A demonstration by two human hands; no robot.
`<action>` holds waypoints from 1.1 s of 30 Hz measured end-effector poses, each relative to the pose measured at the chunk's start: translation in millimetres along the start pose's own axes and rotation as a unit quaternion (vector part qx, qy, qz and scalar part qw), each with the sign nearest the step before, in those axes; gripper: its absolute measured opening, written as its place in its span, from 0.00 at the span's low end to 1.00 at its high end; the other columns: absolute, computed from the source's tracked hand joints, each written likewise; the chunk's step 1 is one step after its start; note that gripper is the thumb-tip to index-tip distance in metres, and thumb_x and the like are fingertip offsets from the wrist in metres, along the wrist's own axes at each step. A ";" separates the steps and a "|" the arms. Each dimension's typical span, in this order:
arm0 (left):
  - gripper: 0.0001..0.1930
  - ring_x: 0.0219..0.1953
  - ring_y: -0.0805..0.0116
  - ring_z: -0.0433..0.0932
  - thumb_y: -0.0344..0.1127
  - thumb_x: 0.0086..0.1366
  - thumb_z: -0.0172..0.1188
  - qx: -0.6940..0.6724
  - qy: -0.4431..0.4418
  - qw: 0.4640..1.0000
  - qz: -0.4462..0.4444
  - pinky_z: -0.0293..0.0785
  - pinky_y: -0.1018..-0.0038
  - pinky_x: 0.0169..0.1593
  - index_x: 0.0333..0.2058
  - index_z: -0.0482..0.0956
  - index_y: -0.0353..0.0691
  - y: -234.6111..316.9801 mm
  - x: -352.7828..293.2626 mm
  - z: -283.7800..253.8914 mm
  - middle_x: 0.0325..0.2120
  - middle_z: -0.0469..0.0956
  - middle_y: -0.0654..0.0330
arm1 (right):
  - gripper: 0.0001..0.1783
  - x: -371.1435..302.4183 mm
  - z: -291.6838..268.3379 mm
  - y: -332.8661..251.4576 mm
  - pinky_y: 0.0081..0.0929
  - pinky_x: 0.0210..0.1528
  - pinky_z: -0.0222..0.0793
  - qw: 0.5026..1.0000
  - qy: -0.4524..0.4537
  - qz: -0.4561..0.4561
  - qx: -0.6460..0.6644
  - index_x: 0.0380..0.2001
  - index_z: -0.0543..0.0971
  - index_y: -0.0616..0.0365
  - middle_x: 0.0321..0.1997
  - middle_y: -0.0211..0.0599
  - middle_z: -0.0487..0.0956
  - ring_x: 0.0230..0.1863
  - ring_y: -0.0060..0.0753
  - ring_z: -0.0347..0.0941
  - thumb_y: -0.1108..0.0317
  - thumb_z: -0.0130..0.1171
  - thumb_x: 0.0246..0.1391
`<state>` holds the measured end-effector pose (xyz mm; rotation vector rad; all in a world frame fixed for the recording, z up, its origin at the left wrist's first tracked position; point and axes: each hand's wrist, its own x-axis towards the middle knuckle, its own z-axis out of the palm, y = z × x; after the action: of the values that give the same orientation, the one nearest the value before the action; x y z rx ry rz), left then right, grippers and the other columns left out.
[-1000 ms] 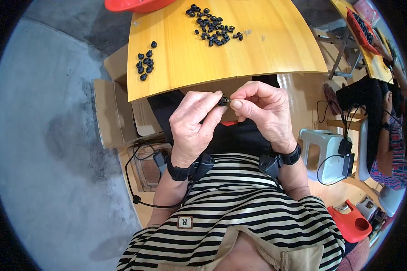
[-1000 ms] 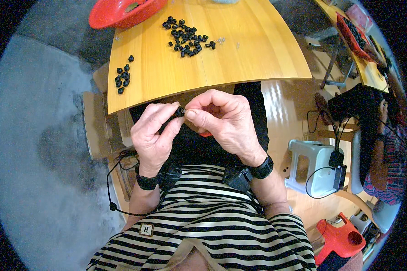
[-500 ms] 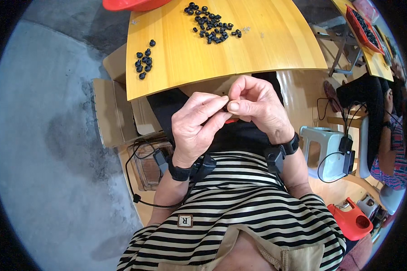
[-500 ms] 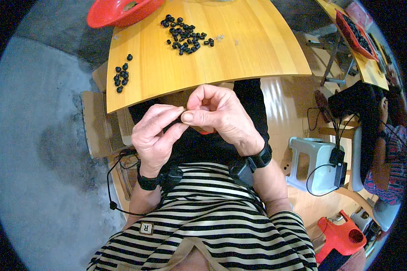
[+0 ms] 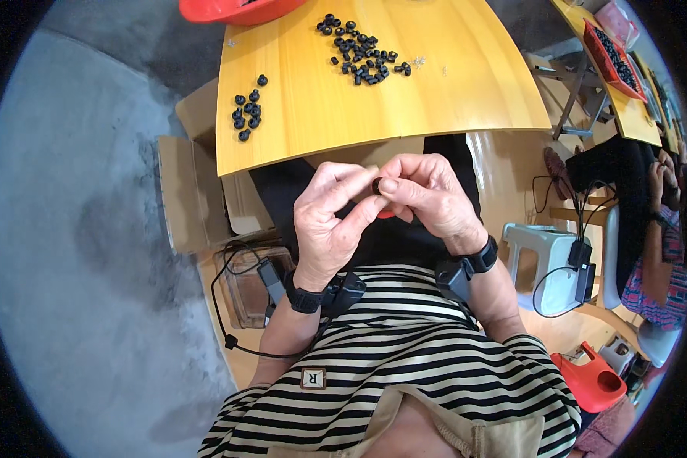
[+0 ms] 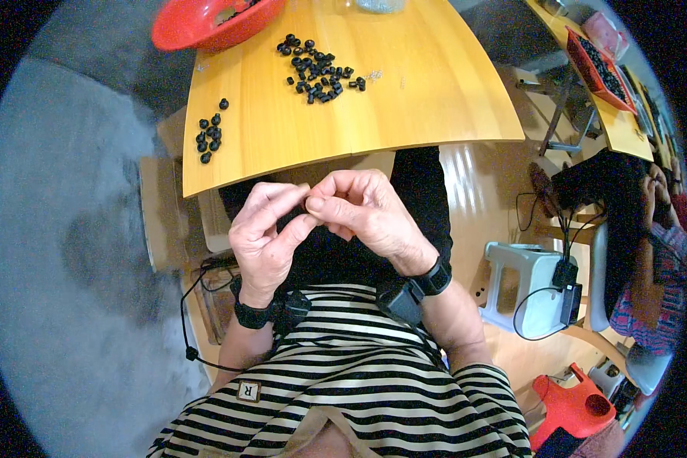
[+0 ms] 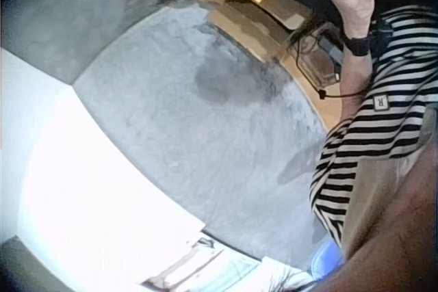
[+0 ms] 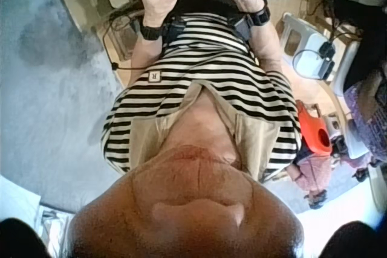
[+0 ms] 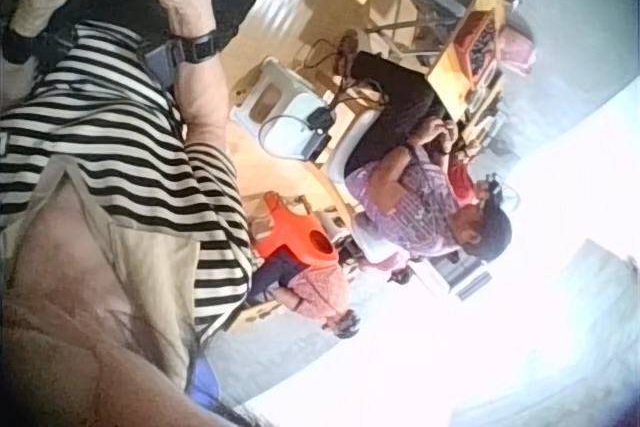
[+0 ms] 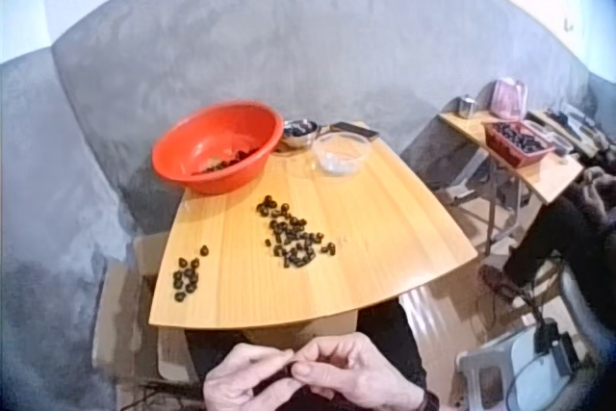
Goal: Manually assemble small black plastic circular components.
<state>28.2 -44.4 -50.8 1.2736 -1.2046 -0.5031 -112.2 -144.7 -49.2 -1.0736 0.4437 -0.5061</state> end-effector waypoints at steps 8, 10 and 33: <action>0.15 0.37 0.70 0.76 0.21 0.52 0.68 0.039 0.014 0.999 0.019 0.72 0.77 0.42 0.40 0.83 0.32 -1.2 3.4 -0.4 0.34 0.78 0.58 | 0.13 11.1 2.2 4.6 0.12 0.16 0.49 0.999 0.005 0.043 0.014 0.24 0.77 0.56 0.16 0.21 0.69 0.15 0.10 0.58 0.60 0.63 0.56; 0.15 0.38 0.70 0.75 0.20 0.51 0.67 0.025 0.022 0.999 0.018 0.71 0.78 0.42 0.40 0.83 0.32 -2.3 3.3 -1.5 0.34 0.78 0.58 | 0.14 15.1 3.7 4.1 0.13 0.15 0.48 0.999 -0.004 0.039 0.002 0.23 0.76 0.56 0.15 0.20 0.68 0.14 0.10 0.57 0.60 0.63 0.56; 0.13 0.37 0.72 0.74 0.19 0.51 0.66 -0.016 0.042 0.999 -0.001 0.70 0.79 0.43 0.39 0.82 0.30 -7.0 -0.2 -12.7 0.35 0.77 0.58 | 0.11 118.7 -94.5 1.6 0.34 0.39 0.74 0.700 0.331 -0.237 -0.586 0.33 0.83 0.62 0.29 0.46 0.80 0.32 0.43 0.78 0.66 0.64 0.46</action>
<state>41.5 -40.6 -55.3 1.2565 -1.1202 -0.4646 -70.7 -281.2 -100.9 -2.2888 1.2436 -1.1540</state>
